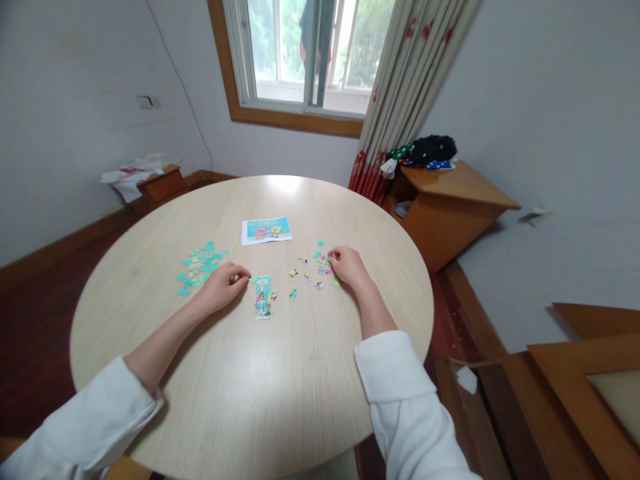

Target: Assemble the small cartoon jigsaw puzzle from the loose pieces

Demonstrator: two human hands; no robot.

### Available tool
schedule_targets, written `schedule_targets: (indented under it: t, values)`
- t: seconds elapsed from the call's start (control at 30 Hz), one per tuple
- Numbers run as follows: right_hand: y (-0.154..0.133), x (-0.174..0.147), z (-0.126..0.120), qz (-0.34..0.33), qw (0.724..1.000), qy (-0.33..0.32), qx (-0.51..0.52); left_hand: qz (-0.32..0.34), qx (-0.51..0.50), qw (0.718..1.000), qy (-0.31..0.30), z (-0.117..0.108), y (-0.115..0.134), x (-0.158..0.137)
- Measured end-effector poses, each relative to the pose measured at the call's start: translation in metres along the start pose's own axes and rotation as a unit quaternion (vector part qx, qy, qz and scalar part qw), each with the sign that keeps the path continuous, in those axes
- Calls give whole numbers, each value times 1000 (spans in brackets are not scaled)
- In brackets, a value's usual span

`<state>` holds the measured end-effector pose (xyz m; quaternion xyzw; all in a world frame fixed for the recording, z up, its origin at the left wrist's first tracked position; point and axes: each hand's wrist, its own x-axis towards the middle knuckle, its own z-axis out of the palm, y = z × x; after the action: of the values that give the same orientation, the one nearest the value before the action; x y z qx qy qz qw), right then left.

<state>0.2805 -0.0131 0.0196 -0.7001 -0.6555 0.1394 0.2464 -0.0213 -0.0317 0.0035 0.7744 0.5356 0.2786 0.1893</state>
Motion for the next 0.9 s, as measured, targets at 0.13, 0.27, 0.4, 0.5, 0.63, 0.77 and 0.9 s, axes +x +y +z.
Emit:
schedule_targets:
  t: [0.13, 0.27, 0.4, 0.5, 0.63, 0.77, 0.9]
  values:
    - [0, 1, 3, -13, 1000, -14, -15, 0, -1, 1000, -1, -1, 0, 0]
    - [-1, 0, 4, -10, 999, -26, -24, 2, 3, 1000, -8, -1, 1, -1]
    - [-3, -1, 4, -10, 999, -24, -21, 0, 3, 1000, -11, -2, 0, -1]
    - [-4, -1, 4, -11, 1000, -13, -17, 2, 4, 1000, -13, -2, 1, -1]
    - [-4, -1, 6, -15, 1000, 11, -20, 5, 4, 1000, -13, -1, 0, -1]
    - [-5, -2, 6, -7, 1000, 16, -26, 7, 6, 1000, -11, -1, 0, 0]
    - [-5, -2, 7, 2, 999, 22, -31, 3, 5, 1000, -15, -2, 1, 0]
